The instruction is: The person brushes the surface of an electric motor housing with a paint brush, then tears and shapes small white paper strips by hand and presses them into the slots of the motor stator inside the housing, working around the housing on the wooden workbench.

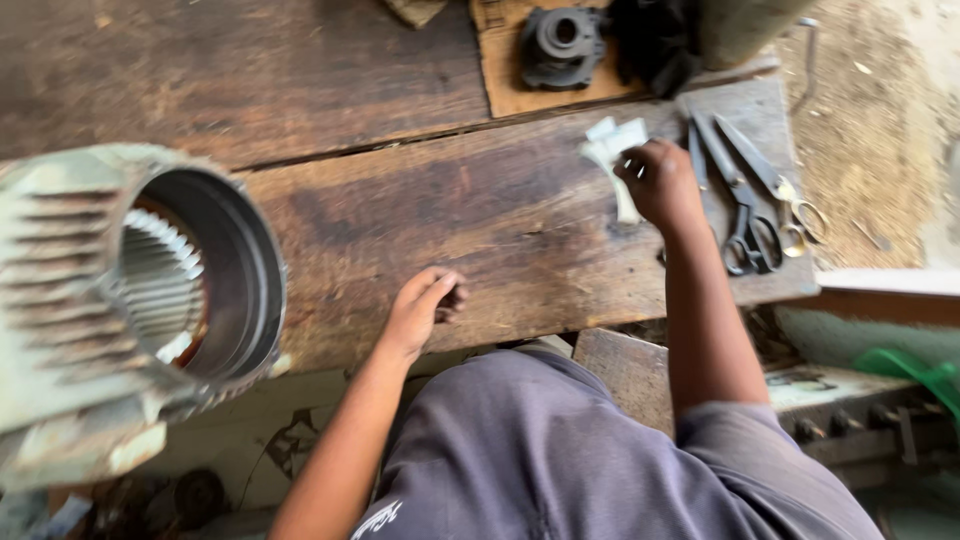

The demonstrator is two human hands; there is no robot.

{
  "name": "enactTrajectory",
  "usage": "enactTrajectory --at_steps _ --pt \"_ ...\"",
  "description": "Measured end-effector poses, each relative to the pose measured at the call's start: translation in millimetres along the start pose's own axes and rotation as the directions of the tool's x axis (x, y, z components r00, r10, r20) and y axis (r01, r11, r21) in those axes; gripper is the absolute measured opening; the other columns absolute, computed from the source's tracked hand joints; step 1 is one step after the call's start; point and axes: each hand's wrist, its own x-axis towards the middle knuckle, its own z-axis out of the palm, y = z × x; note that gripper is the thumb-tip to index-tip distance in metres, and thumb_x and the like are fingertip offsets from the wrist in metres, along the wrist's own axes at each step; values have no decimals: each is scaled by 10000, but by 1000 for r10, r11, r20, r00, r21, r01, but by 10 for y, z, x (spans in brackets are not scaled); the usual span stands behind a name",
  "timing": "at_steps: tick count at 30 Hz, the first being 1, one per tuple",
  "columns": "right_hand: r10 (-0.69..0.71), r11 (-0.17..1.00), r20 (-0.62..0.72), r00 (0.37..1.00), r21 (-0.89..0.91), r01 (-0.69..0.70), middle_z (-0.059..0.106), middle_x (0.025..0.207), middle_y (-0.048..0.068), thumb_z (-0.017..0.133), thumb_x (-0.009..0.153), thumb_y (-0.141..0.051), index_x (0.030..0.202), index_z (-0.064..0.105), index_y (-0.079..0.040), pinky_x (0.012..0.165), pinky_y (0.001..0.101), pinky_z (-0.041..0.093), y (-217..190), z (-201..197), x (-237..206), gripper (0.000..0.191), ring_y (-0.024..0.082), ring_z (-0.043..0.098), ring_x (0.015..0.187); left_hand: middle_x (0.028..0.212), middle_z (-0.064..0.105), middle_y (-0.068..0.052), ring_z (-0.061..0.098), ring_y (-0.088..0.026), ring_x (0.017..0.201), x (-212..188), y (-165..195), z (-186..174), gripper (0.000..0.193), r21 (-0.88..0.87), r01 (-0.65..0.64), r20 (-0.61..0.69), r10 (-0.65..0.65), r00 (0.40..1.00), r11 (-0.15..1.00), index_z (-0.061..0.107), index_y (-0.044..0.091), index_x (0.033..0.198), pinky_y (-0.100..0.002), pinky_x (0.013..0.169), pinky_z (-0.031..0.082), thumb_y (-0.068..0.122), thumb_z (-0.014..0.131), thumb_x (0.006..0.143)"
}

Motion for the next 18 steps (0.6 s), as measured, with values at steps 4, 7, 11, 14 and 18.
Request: enactTrajectory --at_steps 4,7,11,14,18 --pt "-458 860 142 878 -177 478 605 895 103 774 853 -67 1049 747 -120 680 451 443 -1122 279 -301 206 308 593 816 905 717 -44 671 -128 766 -27 84 87 296 -183 -32 -15 30 999 983 701 72 1129 -280 640 522 313 549 1049" --pt "-615 778 146 775 -44 626 594 951 54 748 807 -82 1175 744 -142 741 432 437 -1806 518 -492 373 258 586 891 892 720 -59 691 -143 761 -115 132 -9 212 -234 -148 -139 118 983 961 684 56 1093 -301 669 562 240 605 1025" --pt "-651 757 122 749 32 653 625 1047 78 780 815 -132 1267 711 -133 835 444 431 -2315 626 -650 457 278 588 970 881 687 -39 691 -135 765 -500 21 -390 131 -141 -240 -246 201 948 960 676 29 1052 -299 655 570 150 673 1002" --pt "-641 766 104 760 153 625 630 1200 155 803 769 -246 1351 632 -81 940 480 413 -2625 701 -753 628 336 583 1095 899 697 -19 669 -112 738 -844 -184 -617 162 -63 -253 -255 229 939 966 724 42 1092 -260 653 547 144 666 981" --pt "-717 697 254 649 267 665 661 1190 114 813 697 -270 1338 611 -97 1021 505 394 -3090 941 -920 695 319 612 1140 904 689 -14 651 -88 777 -1285 -511 -831 115 20 -350 -310 338 888 937 712 28 1052 -249 658 527 116 696 981"
